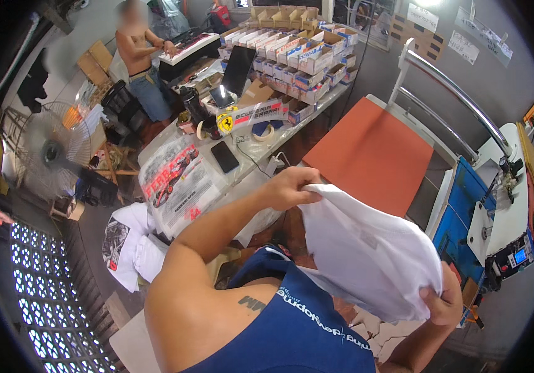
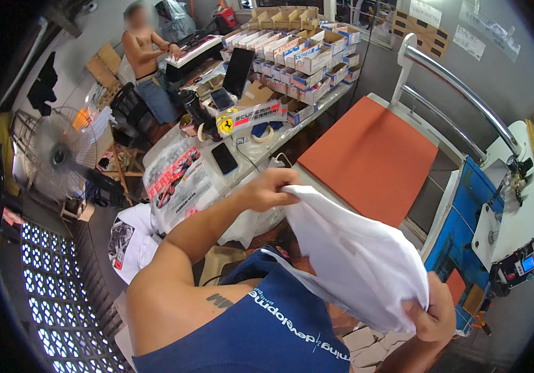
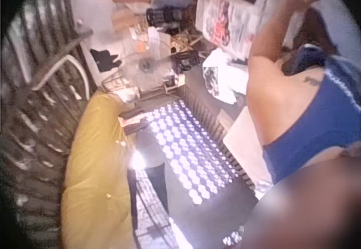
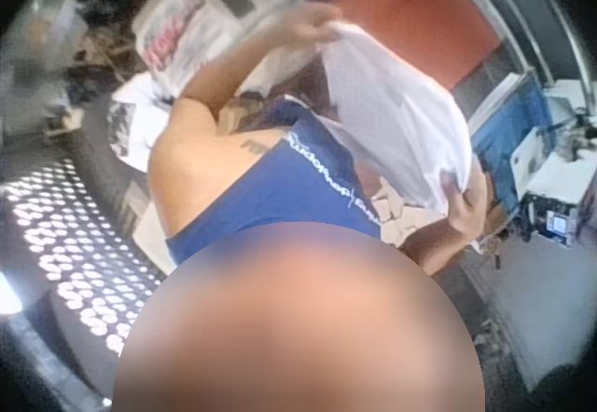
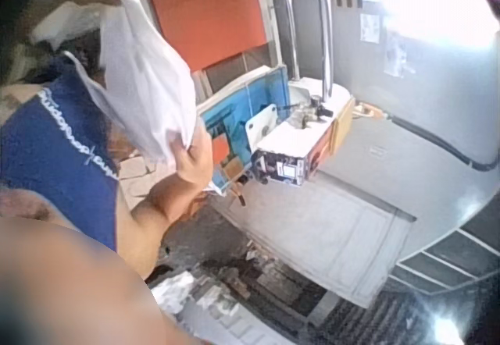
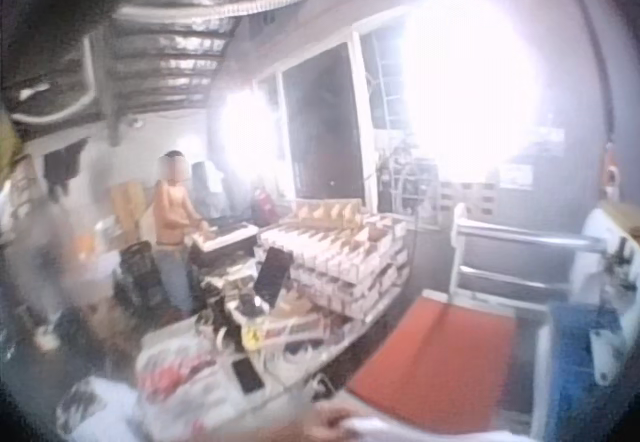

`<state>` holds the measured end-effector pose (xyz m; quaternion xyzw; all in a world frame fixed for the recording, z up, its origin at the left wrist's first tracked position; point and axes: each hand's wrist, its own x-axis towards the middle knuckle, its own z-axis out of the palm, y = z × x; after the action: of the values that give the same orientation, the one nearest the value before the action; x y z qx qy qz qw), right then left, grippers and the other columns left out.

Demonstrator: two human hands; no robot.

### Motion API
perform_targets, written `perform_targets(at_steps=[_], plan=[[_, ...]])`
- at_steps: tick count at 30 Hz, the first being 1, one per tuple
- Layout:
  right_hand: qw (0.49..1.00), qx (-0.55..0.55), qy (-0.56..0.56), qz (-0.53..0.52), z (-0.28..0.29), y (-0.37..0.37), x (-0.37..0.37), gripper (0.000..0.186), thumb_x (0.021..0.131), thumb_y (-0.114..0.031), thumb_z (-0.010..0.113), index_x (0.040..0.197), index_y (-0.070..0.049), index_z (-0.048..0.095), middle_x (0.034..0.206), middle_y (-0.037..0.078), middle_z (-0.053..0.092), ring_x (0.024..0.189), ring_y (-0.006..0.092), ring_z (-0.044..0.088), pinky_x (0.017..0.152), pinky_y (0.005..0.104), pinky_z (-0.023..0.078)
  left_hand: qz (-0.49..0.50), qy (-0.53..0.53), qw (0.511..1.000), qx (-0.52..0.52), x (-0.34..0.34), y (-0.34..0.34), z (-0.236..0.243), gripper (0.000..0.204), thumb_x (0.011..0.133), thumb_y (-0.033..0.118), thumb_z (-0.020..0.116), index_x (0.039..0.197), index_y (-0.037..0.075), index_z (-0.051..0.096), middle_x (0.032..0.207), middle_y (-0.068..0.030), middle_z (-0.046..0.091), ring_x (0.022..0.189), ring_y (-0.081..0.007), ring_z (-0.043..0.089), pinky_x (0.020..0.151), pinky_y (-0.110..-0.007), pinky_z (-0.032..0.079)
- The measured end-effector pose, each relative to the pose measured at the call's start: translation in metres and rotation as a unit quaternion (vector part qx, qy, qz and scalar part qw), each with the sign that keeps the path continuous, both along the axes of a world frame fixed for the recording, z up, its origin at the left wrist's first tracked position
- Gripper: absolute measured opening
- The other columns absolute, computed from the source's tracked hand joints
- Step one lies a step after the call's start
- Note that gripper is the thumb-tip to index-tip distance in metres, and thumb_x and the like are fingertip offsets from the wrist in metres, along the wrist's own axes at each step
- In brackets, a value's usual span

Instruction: The person places a white t-shirt on a heat press, closes the press, and then opens it to reveal a Ferrari logo. They trim excess material with scissors, flip the shirt, and repeat the process on the back with a different design. The person then stacks the finished shirts.

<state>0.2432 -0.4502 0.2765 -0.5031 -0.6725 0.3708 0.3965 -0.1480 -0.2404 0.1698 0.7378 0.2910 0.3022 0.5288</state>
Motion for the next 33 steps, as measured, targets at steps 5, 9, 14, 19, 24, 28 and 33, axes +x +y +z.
perform_targets(at_steps=[5,9,14,19,24,28,33], plan=[[0.967,0.039,-0.097,-0.231,-0.074,-0.002,0.014,0.021,0.078,0.01,0.062,0.095,0.004,0.071,0.081,0.011,0.068,0.073,0.0207,0.063,0.069,0.0305,0.048,-0.012,0.068,0.969,0.238,-0.007,0.004,0.012,0.031,0.075,0.013,0.089,0.086,0.005,0.062,0.076,-0.0111,0.062,0.067,-0.0319,0.062,0.06,-0.038,0.048],[0.921,-0.073,-0.082,-0.373,-0.113,-0.003,-0.002,0.019,0.077,0.008,0.063,0.091,0.004,0.075,0.079,0.013,0.072,0.073,0.0215,0.067,0.069,0.0315,0.05,-0.126,0.241,0.928,0.255,-0.002,0.049,0.004,0.035,0.074,0.021,0.089,0.085,0.003,0.061,0.078,-0.0152,0.065,0.08,-0.0366,0.067,0.07,-0.044,0.051],[0.916,-0.072,-0.192,-0.346,-0.133,0.03,-0.022,0.019,0.076,0.008,0.063,0.09,0.003,0.075,0.082,0.014,0.072,0.077,0.0252,0.069,0.072,0.0329,0.052,-0.159,0.277,0.935,0.156,-0.033,0.124,-0.038,0.016,0.077,0.005,0.081,0.089,0.004,0.07,0.088,-0.0156,0.07,0.084,-0.0379,0.067,0.073,-0.044,0.052],[0.878,-0.151,-0.167,-0.422,-0.141,0.059,-0.033,0.021,0.077,0.007,0.063,0.093,0.003,0.076,0.088,0.015,0.073,0.081,0.0255,0.069,0.074,0.034,0.053,-0.161,0.282,0.94,0.102,-0.06,0.177,-0.056,0.022,0.077,-0.003,0.075,0.098,0.003,0.077,0.089,-0.0152,0.071,0.085,-0.0357,0.069,0.074,-0.041,0.053],[0.874,-0.207,-0.052,-0.436,-0.14,0.062,-0.015,0.02,0.078,0.004,0.071,0.097,0.004,0.076,0.096,0.015,0.075,0.09,0.0222,0.071,0.081,0.0337,0.054,-0.042,0.141,0.987,0.059,-0.069,0.196,-0.041,0.022,0.078,-0.006,0.066,0.096,-0.002,0.076,0.094,-0.0172,0.072,0.086,-0.0319,0.068,0.076,-0.039,0.053],[0.887,-0.204,-0.013,-0.414,-0.136,0.067,0.005,0.018,0.079,0.008,0.069,0.095,0.004,0.075,0.102,0.014,0.076,0.102,0.0235,0.07,0.091,0.0337,0.054,-0.004,0.198,0.98,0.035,-0.065,0.2,-0.037,0.011,0.086,-0.002,0.069,0.094,-0.002,0.076,0.091,-0.0123,0.074,0.085,-0.0304,0.069,0.078,-0.039,0.053],[0.891,-0.265,0.054,-0.365,-0.109,0.079,0.012,0.014,0.08,0.009,0.067,0.092,0.004,0.073,0.099,0.012,0.075,0.095,0.0201,0.069,0.086,0.0328,0.054,-0.012,0.131,0.982,-0.136,-0.077,0.21,-0.007,0.012,0.086,-0.002,0.068,0.095,-0.005,0.074,0.093,-0.0127,0.075,0.088,-0.0201,0.069,0.08,-0.033,0.052]])
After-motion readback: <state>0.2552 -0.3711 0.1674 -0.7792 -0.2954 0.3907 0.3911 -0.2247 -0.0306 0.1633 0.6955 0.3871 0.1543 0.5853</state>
